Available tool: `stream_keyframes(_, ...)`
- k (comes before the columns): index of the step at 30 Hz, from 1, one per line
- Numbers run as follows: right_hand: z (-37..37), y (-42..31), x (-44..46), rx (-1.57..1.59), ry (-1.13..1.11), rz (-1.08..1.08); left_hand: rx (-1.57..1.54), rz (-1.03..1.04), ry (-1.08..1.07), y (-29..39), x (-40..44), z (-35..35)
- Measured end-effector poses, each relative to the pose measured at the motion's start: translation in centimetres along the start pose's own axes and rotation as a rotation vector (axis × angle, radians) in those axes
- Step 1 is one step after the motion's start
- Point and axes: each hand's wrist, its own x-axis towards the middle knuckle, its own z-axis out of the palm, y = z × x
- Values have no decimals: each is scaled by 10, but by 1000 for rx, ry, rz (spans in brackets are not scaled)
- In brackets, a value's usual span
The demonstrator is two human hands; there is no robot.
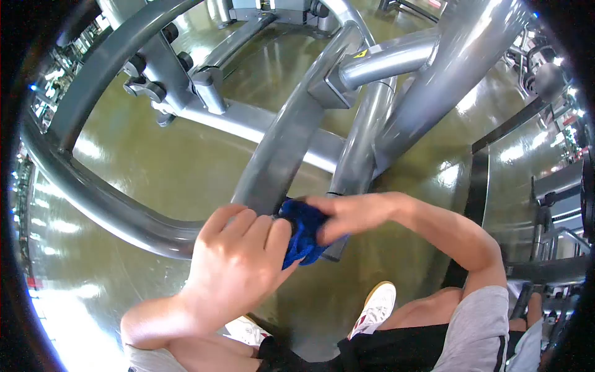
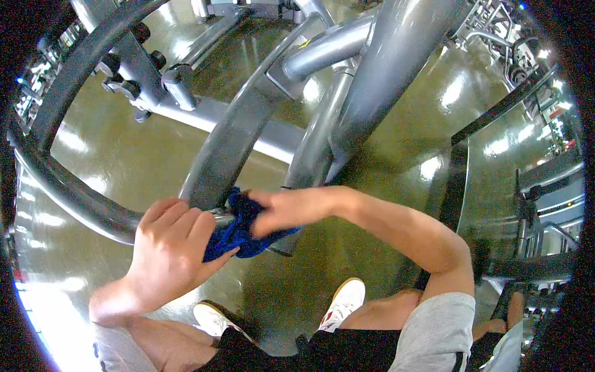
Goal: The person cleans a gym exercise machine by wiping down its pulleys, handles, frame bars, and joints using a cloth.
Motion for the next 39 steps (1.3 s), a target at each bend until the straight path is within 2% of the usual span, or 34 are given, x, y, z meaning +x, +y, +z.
stream_keyframes(1,8,-6,-1,-115,-8,-216,-18,-54,-28,0,0,-1)
stream_keyframes(3,21,2,7,-687,296,-358,-42,-111,-66,-2,-3,2)
stream_keyframes(4,21,2,11,-679,294,-356,-34,-119,-77,-3,-5,7)
stream_keyframes(6,13,-3,21,-604,169,-174,-28,-125,-92,-1,-5,13)
stream_keyframes(7,9,-3,24,-598,171,-176,1,-98,-69,1,-2,14)
stream_keyframes(9,-5,3,34,-382,86,-165,32,-67,-53,2,4,17)
stream_keyframes(11,-21,15,46,-371,36,-141,108,-69,43,4,10,20)
stream_keyframes(13,-28,18,52,-235,-84,3,136,-47,49,1,8,23)
stream_keyframes(15,-22,22,49,-191,-99,-60,154,-31,47,0,4,28)
stream_keyframes(17,-10,19,37,-190,48,-118,238,-52,130,-1,1,34)
stream_keyframes(18,-4,17,33,-205,99,-183,332,7,170,-5,1,36)
stream_keyframes(21,5,14,23,-262,206,-53,395,-41,163,-2,2,38)
stream_keyframes(23,11,15,18,-247,212,-80,376,-41,161,-3,2,40)
stream_keyframes(26,26,37,12,-560,500,-454,296,99,233,1,-3,47)
stream_keyframes(27,31,41,8,-558,496,-455,296,95,230,5,-6,49)
stream_keyframes(29,38,48,1,-772,683,-558,173,271,182,13,-15,56)
stream_keyframes(30,38,51,-5,-807,672,-566,170,265,177,12,-19,65)
stream_keyframes(31,37,56,-10,-800,668,-567,79,343,178,11,-25,79)
stream_keyframes(32,37,62,-15,-923,661,-499,-13,421,177,11,-32,92)
stream_keyframes(33,36,67,-19,-1047,652,-430,-15,419,172,10,-38,103)
stream_keyframes(35,19,73,-25,-1116,663,-467,-183,406,132,11,-50,123)
stream_keyframes(37,-10,69,-35,-1445,535,-551,-263,319,95,17,-63,137)
stream_keyframes(39,-30,64,-39,-1494,506,-563,-470,53,18,20,-66,143)
